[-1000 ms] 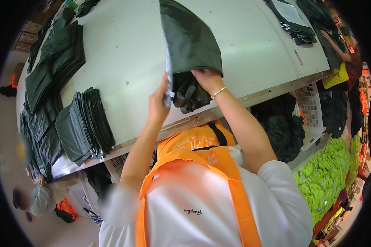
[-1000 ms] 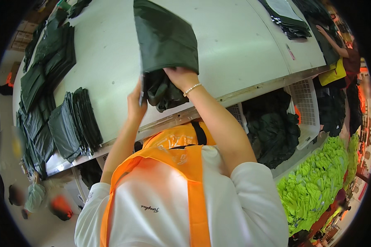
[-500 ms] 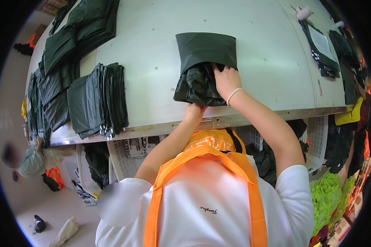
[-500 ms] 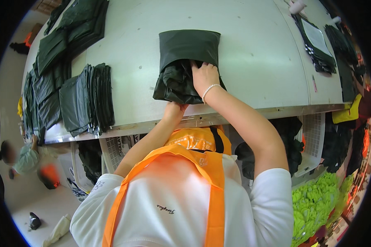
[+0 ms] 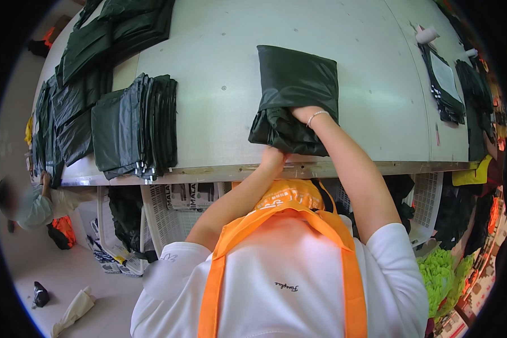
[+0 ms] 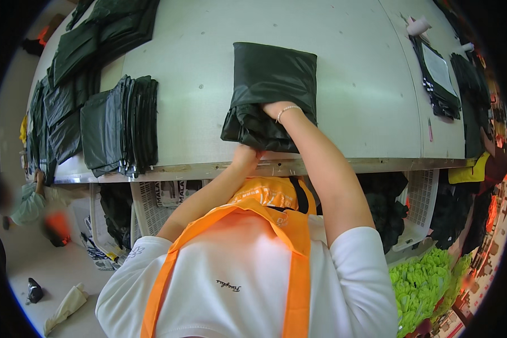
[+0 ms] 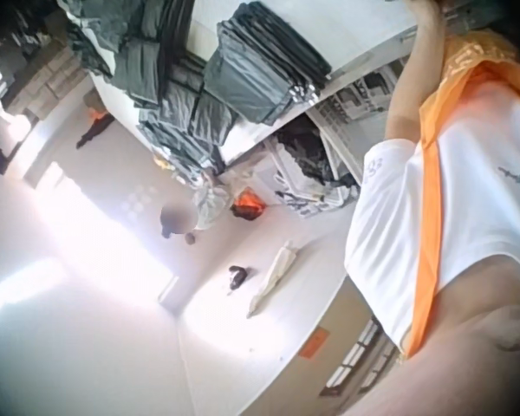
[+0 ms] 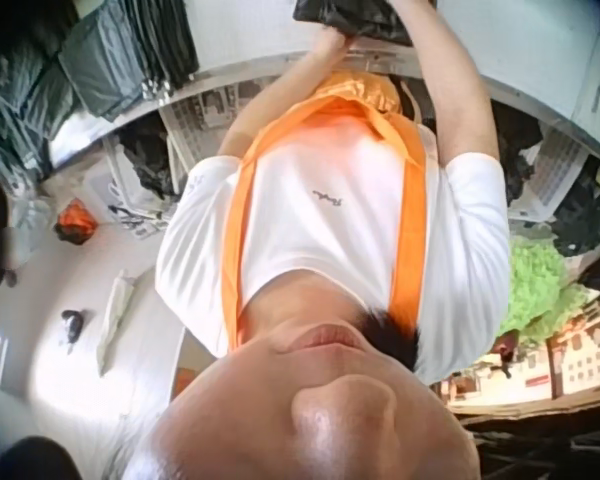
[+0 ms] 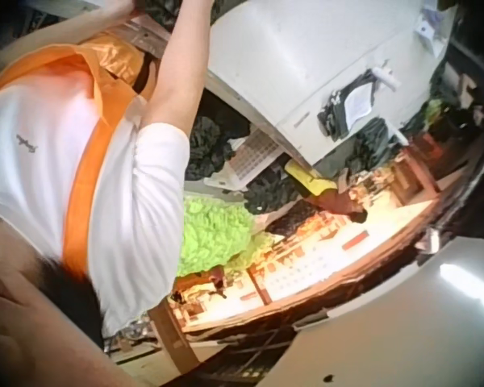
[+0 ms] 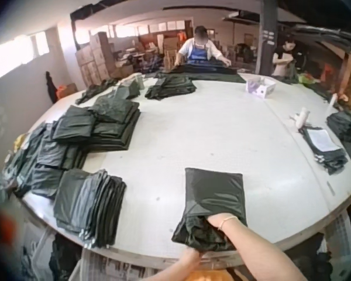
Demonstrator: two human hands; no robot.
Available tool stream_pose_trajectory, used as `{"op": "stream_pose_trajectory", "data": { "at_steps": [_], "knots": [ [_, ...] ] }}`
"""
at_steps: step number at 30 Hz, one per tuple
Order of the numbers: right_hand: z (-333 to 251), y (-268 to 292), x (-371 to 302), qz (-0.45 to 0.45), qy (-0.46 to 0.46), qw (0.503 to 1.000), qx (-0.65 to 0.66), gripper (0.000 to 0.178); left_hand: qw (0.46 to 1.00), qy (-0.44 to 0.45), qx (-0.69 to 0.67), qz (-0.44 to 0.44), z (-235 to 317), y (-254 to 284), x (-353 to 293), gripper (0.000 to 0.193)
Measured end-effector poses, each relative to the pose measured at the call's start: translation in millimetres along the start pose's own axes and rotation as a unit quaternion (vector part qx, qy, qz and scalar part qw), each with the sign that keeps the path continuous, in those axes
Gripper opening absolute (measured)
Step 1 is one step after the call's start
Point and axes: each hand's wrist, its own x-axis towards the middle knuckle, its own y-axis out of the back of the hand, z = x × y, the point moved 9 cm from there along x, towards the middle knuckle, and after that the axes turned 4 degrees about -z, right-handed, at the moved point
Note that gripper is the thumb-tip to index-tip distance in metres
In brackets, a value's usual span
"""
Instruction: The person folds a dark green jacket on a table. They unfold the jacket, smooth it out, zip it, fold the sleeves inward, fold the body in half, and then fold it into a compact rectangle. The folded jacket is placed into a white plastic basket.
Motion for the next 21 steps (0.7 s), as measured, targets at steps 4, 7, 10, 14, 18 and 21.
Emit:
{"op": "stream_pose_trajectory", "data": {
  "at_steps": [4,7,10,14,18,21],
  "knots": [
    [11,-28,-11,-0.225,-0.102,0.969,0.018,0.056,1.0,0.004,-0.024,0.009,13,-20,-15,0.034],
    [-31,25,-43,-0.126,-0.016,0.988,0.087,0.04,1.0,-0.021,-0.011,0.009,33,-27,-24,0.035],
    [-51,69,-84,0.082,0.161,0.981,0.075,0.026,0.999,-0.03,-0.026,-0.028,47,-41,-26,0.032],
    [-55,99,-141,0.132,0.18,0.974,0.039,0.017,0.998,-0.034,-0.044,-0.02,56,-43,-30,0.028],
    [-31,90,-176,0.151,0.12,0.968,0.163,0.017,0.999,-0.046,0.003,-0.013,73,-55,-35,0.023],
    [-33,128,-180,0.31,0.093,0.942,0.09,0.02,1.0,-0.024,0.004,-0.013,58,-46,-24,0.023]
  ]
}}
